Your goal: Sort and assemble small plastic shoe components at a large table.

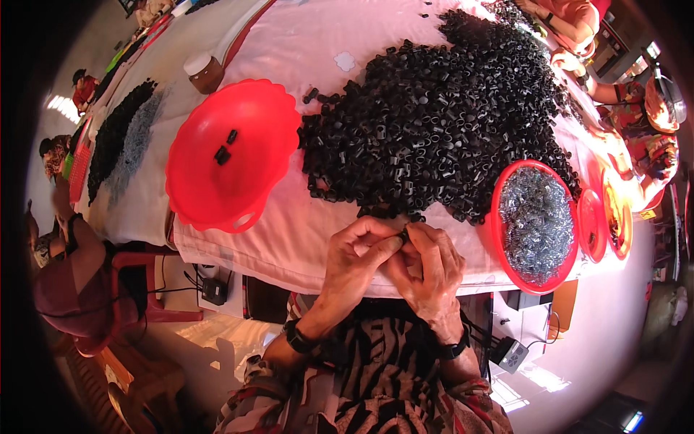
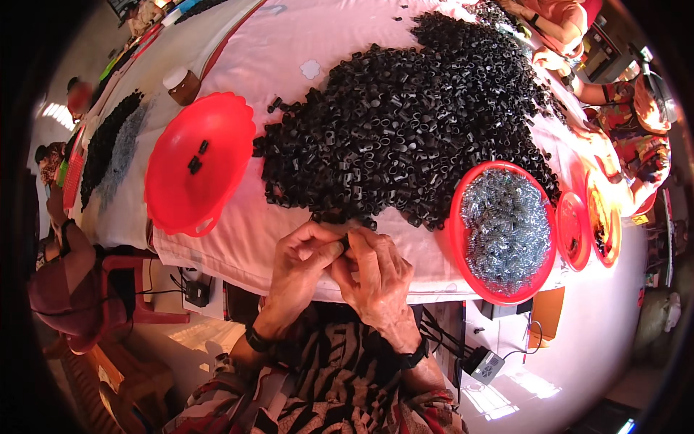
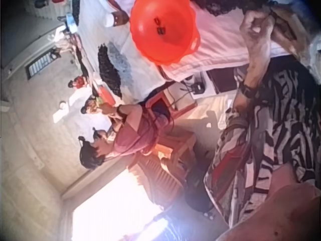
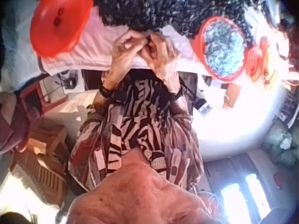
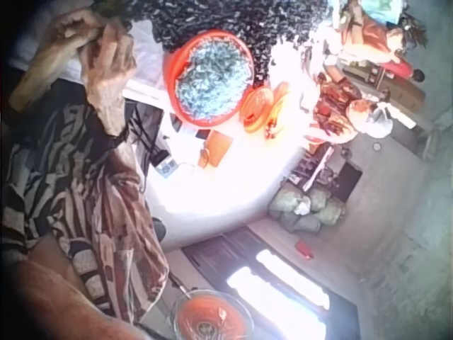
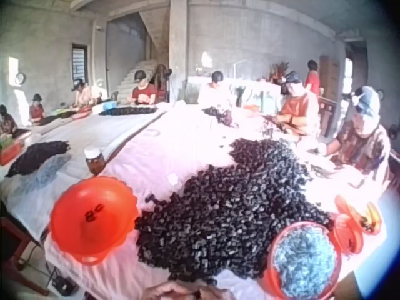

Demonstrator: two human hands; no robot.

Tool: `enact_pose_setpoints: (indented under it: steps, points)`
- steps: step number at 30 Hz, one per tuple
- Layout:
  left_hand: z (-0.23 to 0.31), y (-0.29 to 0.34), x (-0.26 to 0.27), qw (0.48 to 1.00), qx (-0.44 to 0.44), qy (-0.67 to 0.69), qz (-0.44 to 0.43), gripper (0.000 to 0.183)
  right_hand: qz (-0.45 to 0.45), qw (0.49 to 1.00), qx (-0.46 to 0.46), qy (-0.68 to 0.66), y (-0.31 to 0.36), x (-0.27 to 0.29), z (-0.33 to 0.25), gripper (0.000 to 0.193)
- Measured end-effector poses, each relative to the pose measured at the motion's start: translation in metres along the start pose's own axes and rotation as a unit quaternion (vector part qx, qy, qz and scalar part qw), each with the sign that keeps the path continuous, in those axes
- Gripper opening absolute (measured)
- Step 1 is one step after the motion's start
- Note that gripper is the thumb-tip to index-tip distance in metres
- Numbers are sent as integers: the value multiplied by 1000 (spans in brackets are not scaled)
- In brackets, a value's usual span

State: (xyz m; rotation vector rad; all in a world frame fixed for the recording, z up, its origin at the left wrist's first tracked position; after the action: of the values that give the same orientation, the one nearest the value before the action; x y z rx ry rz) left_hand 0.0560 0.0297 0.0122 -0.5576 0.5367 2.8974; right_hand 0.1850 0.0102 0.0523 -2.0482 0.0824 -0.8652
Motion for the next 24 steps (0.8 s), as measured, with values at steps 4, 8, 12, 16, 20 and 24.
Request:
enact_pose_setpoints:
  steps: [4, 8, 12, 16, 20, 24]
  points:
    - [-1, -2, -2, 999, -31, 2, -13, 5, 16, 999, 25, 43, -1, -1, -2, 41]
    - [4, 0, -3, 999, -41, -22, -22, 5, -7, 997, 51, 52, -1, -1, -7, 40]
    - [6, -1, -3, 999, -28, -29, -23, 5, -15, 999, 19, 39, 1, -2, -4, 40]
    - [10, 5, -4, 999, -15, -5, -32, 8, -40, 999, -24, -17, -1, 1, -1, 41]
    - [43, 27, 14, 968, -178, -141, 103, 18, -21, 987, -115, -110, 8, 23, 9, 43]
    - [102, 47, 57, 805, -311, -333, 380, 16, 23, 988, -150, -29, 19, 48, 32, 30]
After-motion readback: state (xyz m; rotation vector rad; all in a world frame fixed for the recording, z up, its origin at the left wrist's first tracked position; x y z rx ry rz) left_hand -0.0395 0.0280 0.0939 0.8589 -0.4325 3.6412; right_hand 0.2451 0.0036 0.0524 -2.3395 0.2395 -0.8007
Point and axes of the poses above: each hand's wrist, its own y-axis away from the middle knuckle, its own x-axis out of the back of the hand, z = x × y, the point moved 5 cm from there along -y, towards the middle knuckle, and after that the axes turned 13 degrees about x, right-handed, at the moved point
